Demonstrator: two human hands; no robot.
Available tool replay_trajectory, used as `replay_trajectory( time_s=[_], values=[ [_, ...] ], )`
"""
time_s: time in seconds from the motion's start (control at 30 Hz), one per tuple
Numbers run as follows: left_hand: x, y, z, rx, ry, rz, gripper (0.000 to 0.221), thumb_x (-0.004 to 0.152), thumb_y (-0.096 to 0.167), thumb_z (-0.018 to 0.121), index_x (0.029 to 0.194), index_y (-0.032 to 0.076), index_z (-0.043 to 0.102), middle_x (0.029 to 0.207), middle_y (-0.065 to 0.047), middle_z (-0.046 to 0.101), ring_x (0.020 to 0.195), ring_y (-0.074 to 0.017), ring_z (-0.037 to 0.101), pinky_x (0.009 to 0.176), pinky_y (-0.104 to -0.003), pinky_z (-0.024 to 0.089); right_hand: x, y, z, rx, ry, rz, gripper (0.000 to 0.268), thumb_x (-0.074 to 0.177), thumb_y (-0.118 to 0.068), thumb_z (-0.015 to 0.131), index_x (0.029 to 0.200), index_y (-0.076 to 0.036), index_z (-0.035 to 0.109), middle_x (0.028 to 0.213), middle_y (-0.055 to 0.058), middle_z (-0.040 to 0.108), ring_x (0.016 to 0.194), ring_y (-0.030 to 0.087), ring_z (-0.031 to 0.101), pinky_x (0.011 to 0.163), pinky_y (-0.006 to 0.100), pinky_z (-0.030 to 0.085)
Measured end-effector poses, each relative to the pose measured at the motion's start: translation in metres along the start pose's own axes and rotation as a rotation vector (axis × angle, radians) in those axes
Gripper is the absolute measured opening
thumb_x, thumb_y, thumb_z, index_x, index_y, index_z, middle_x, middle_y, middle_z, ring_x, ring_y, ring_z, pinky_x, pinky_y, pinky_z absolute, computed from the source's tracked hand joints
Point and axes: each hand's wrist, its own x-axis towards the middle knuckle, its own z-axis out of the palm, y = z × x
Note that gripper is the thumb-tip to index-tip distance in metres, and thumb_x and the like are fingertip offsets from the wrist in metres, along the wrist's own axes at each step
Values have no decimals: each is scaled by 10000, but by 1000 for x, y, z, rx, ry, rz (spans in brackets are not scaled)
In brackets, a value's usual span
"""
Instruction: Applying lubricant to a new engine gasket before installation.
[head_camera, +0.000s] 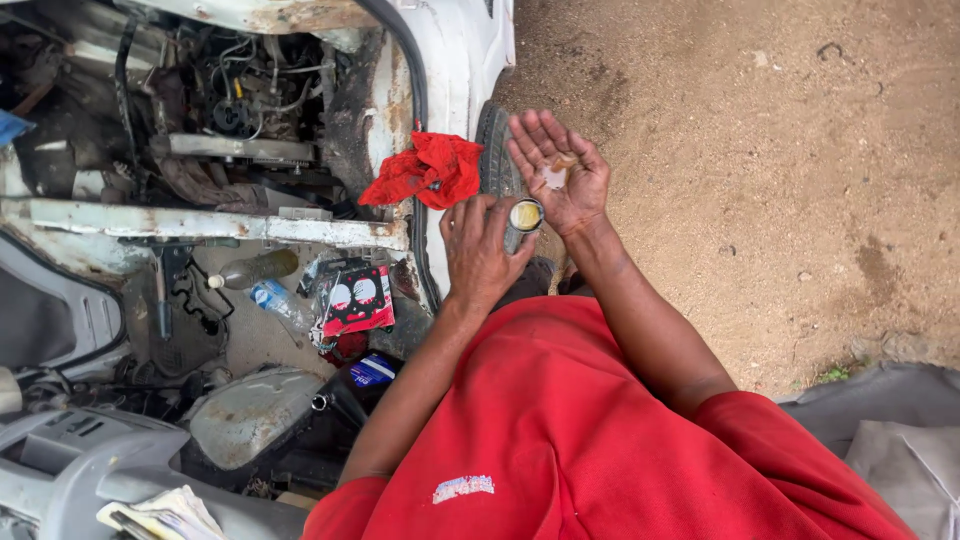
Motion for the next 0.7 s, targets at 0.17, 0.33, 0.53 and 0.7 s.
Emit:
replay_trajectory(
  time_s=[0.17,0.33,0.53,0.7],
  values=[
    [-23,-28,28,-190,53,-124,596,759,288,904,1282,150,653,1140,-67,589,1133,-280,566,1006,-478,411,3,-7,21,8,155,-35,363,1022,-239,517,1239,-33,722,1300,148,718,1349,317,629,1224,480,482],
    [-72,-114,65,-232,223,-306,629,748,315,926,1303,169,668,1146,-65,583,1120,-264,567,999,-463,434,6,-11,23,14,77,-8,341,1077,-218,482,1255,-67,731,1297,116,716,1342,273,638,1230,452,494],
    [-122,-220,89,-26,313,-619,654,715,361,947,1303,221,697,1110,-59,596,1103,-250,557,957,-443,448,-3,-20,20,43,16,2,410,1079,-234,427,1349,-73,690,1331,89,698,1415,233,578,1270,429,432],
    [-139,-255,90,-23,316,-732,628,732,339,929,1317,263,713,1092,-45,605,1105,-283,570,1005,-491,430,-9,-19,21,75,99,-29,414,1081,-223,406,1354,-70,678,1335,96,696,1419,236,571,1270,442,430]
  ],
)
